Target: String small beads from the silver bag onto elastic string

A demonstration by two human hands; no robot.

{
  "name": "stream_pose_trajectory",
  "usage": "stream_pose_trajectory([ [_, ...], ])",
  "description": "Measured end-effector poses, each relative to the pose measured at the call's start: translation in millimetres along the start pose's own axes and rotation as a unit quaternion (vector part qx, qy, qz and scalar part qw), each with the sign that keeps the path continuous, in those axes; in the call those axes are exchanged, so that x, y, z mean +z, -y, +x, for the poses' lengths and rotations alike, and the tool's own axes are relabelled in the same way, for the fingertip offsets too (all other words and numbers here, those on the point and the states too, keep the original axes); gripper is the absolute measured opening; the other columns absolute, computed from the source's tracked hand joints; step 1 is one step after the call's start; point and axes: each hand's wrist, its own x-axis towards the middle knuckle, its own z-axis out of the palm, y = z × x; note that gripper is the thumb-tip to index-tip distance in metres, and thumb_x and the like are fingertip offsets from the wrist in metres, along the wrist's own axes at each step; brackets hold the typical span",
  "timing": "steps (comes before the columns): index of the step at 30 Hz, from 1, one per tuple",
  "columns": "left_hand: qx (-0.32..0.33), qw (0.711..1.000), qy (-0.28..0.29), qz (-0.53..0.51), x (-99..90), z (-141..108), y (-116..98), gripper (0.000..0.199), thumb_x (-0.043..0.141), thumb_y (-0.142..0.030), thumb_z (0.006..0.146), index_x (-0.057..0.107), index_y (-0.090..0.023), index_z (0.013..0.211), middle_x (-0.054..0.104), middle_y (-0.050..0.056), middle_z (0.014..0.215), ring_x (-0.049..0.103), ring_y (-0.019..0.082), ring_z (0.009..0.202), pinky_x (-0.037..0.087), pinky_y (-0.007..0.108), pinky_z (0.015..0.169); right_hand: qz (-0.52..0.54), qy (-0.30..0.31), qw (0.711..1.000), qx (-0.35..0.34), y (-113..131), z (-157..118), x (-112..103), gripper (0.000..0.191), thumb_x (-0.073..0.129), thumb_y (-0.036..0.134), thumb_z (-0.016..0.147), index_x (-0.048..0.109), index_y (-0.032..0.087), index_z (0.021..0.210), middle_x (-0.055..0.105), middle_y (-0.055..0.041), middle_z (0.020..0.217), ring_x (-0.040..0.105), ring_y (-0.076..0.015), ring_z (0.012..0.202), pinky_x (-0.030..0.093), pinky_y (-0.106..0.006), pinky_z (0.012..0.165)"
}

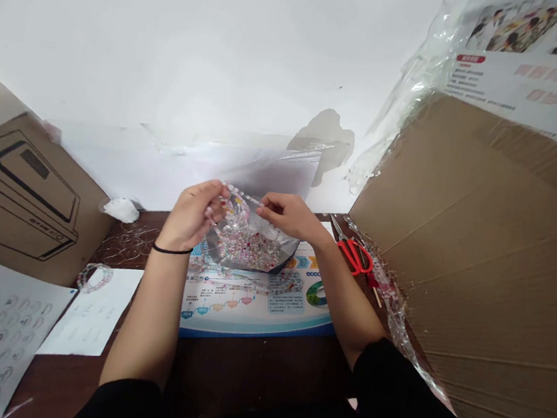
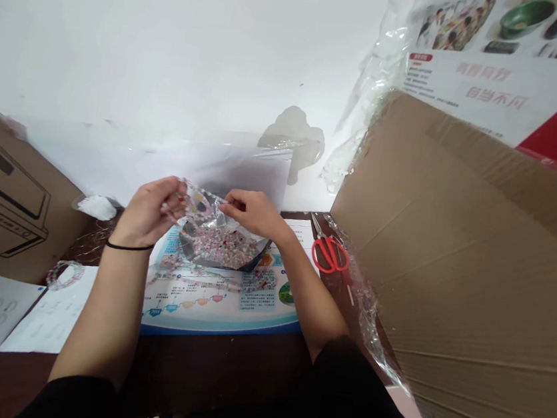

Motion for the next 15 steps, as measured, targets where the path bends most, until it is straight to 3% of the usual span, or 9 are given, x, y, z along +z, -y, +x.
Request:
stream_pose_trajectory([
  [4, 0.058, 0.988, -0.106, -0.099, -6.4, 0.7, -13.0, 0.027, 0.049, -0.027, 0.094, 0.056, -0.015, 0.071, 0.024, -0.007, 0.042, 0.016, 0.006, 0.039, 0.019, 0.017, 0.038, -0.035, 0.063, 0.996, 0.051, -9.2, -1.9, -8.0, 0.022, 0.053, 0.033, 0.086, 0.056, 0.017, 0.071, 0.056, 0.0016, 0.059, 0.048, -0.0084, 0.052, 0.032, -0.024, 0.054],
  [8, 0.064, 0.972, -0.163, -0.159, -16.2, 2.4, -22.0, 0.029, 0.043, -0.026, 0.098, 0.052, -0.016, 0.073, 0.021, -0.007, 0.043, 0.015, 0.006, 0.04, 0.016, 0.017, 0.038, -0.106, 0.086, 0.988, 0.07, -13.7, -4.8, -14.2, 0.016, 0.055, 0.025, 0.082, 0.056, 0.017, 0.068, 0.058, 0.0008, 0.06, 0.049, -0.0092, 0.053, 0.031, -0.025, 0.055],
  [12, 0.007, 0.981, -0.151, -0.125, -16.2, 4.6, -16.5, 0.024, 0.048, -0.026, 0.094, 0.055, -0.015, 0.074, 0.022, -0.007, 0.042, 0.016, 0.006, 0.039, 0.015, 0.017, 0.037, -0.08, 0.034, 0.996, 0.026, -3.5, -6.0, -13.2, 0.018, 0.052, 0.031, 0.087, 0.06, 0.018, 0.077, 0.056, 0.0012, 0.064, 0.045, -0.0097, 0.058, 0.032, -0.025, 0.058],
  [15, -0.028, 0.995, -0.08, -0.058, -5.5, 5.5, -2.2, 0.017, 0.06, -0.029, 0.085, 0.061, -0.013, 0.079, 0.022, -0.008, 0.044, 0.018, 0.005, 0.039, 0.015, 0.017, 0.037, -0.026, -0.015, 0.999, -0.023, 8.1, -5.6, -6.1, 0.023, 0.05, 0.038, 0.089, 0.062, 0.018, 0.085, 0.056, 0.0014, 0.069, 0.043, -0.0092, 0.06, 0.034, -0.024, 0.06],
])
